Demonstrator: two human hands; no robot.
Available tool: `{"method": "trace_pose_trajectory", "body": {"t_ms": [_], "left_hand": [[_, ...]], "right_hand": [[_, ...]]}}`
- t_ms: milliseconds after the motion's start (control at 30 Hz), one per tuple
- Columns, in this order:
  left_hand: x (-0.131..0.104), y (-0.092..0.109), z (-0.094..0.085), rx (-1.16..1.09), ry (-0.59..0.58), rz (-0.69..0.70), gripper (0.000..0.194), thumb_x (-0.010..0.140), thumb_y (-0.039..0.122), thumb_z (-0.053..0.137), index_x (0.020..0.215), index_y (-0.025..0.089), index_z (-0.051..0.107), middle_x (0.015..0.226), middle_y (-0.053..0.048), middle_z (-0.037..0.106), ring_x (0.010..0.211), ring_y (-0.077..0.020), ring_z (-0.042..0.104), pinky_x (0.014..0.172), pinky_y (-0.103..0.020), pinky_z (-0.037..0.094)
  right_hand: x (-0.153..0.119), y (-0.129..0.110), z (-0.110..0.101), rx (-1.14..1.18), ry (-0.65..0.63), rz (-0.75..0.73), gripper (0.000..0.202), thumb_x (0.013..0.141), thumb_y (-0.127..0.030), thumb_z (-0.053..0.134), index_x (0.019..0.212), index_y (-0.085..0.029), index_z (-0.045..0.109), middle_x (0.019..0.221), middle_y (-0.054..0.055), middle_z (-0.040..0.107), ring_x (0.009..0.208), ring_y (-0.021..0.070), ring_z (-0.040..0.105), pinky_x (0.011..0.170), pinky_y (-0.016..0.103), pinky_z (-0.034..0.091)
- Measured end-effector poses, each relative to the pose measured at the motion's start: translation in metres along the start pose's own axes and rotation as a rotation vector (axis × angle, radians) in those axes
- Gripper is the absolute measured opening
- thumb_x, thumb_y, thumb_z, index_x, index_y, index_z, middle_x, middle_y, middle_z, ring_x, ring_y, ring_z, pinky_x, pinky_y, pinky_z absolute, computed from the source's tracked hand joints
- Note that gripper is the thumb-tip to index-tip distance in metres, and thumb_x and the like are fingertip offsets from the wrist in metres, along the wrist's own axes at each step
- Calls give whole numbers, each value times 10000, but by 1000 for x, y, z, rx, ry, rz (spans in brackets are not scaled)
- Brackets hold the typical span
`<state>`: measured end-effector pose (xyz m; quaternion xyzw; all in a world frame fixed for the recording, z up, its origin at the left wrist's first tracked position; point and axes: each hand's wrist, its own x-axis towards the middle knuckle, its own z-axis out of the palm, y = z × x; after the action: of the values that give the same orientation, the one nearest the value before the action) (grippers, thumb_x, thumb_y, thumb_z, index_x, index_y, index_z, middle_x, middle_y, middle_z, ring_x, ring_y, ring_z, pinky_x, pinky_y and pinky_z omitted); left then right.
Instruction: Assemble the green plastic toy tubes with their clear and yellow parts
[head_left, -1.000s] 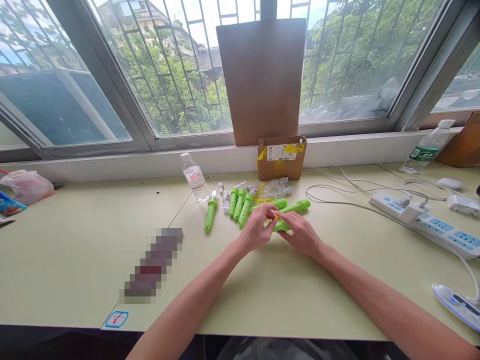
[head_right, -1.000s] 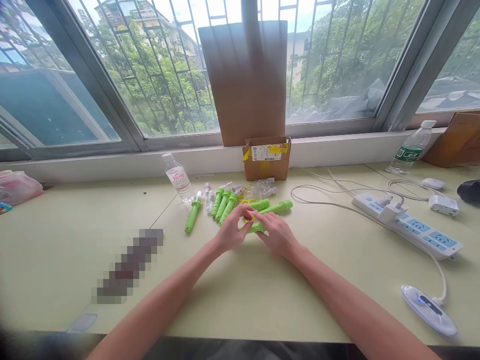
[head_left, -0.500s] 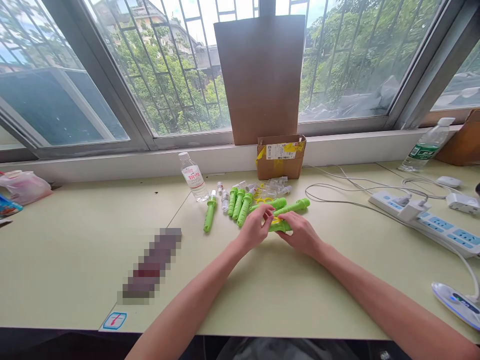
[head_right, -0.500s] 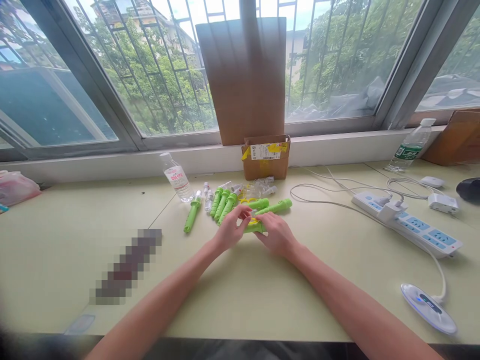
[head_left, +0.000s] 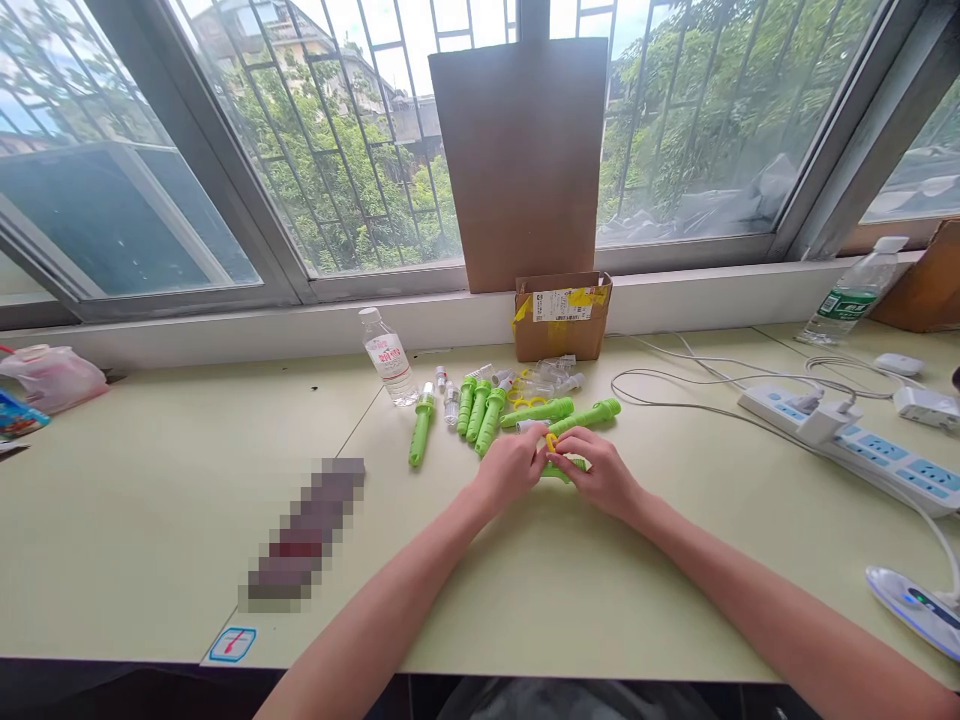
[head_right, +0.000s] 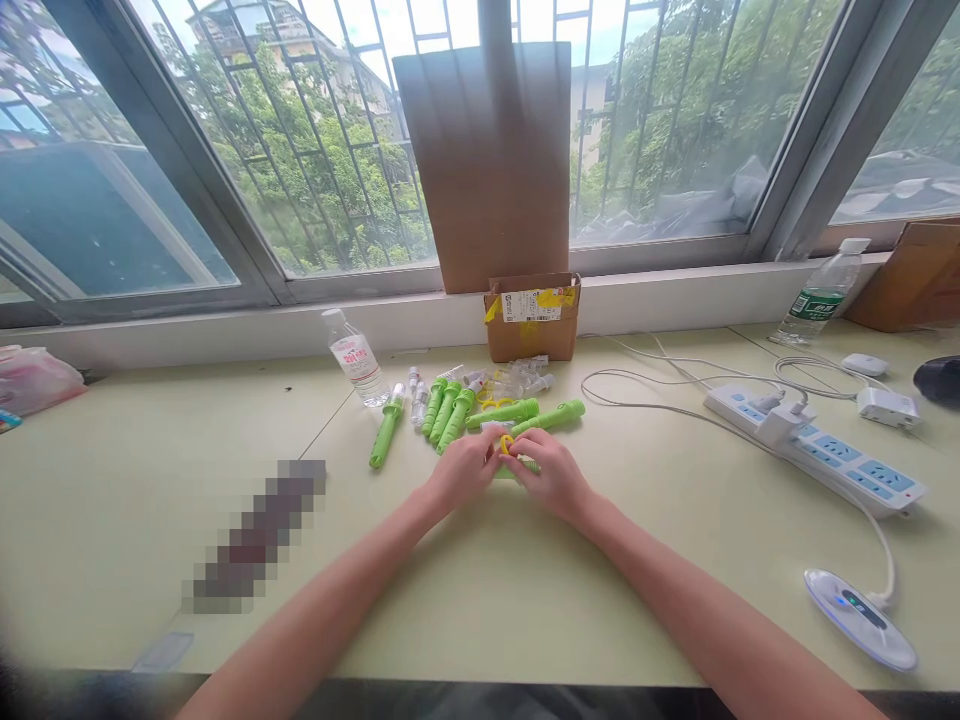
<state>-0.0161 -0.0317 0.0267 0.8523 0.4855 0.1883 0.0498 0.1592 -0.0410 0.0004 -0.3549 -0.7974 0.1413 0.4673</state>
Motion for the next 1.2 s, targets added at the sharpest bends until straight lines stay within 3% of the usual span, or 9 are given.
{"method": "trace_pose_trajectory", "body": {"t_ms": [333,633,733,933,1200], "left_hand": [[0,0,0,41,2,-20,320,968,393,310,1005,200,562,710,-10,659,630,-161,618,523,-236,338],[2,-2,1,-85,49,-172,323,960,423,310,965,215,557,677,6,640,606,-155,589,530,-240,348],[3,-2,1,-139,75,-234,321,954,430,318,948,220,561,668,13,639,595,-154,582,526,-244,342],[4,-1,2,-193,95,-292,311,945,435,346,922,218,567,636,19,617,578,-151,570,513,-248,313],[6,-7,-4,-167,208,-382,317,957,436,330,895,223,557,610,11,592,562,-159,568,511,-261,305]], "right_hand": [[3,1,-3,-8,217,117,133,859,-311,579,952,-219,603,921,61,665,829,200,628,715,350,549],[6,7,-5,282,298,447,517,774,-429,663,1226,-227,513,943,57,633,802,189,632,685,344,562],[7,13,-6,367,300,516,564,780,-436,650,1291,-248,504,955,58,621,853,199,618,681,339,561],[8,11,-6,459,203,546,425,768,-417,660,1152,-236,632,953,57,606,875,196,598,688,320,547],[8,3,-7,502,134,544,472,750,-419,688,1170,-222,601,920,59,649,887,210,623,694,335,555]]}}
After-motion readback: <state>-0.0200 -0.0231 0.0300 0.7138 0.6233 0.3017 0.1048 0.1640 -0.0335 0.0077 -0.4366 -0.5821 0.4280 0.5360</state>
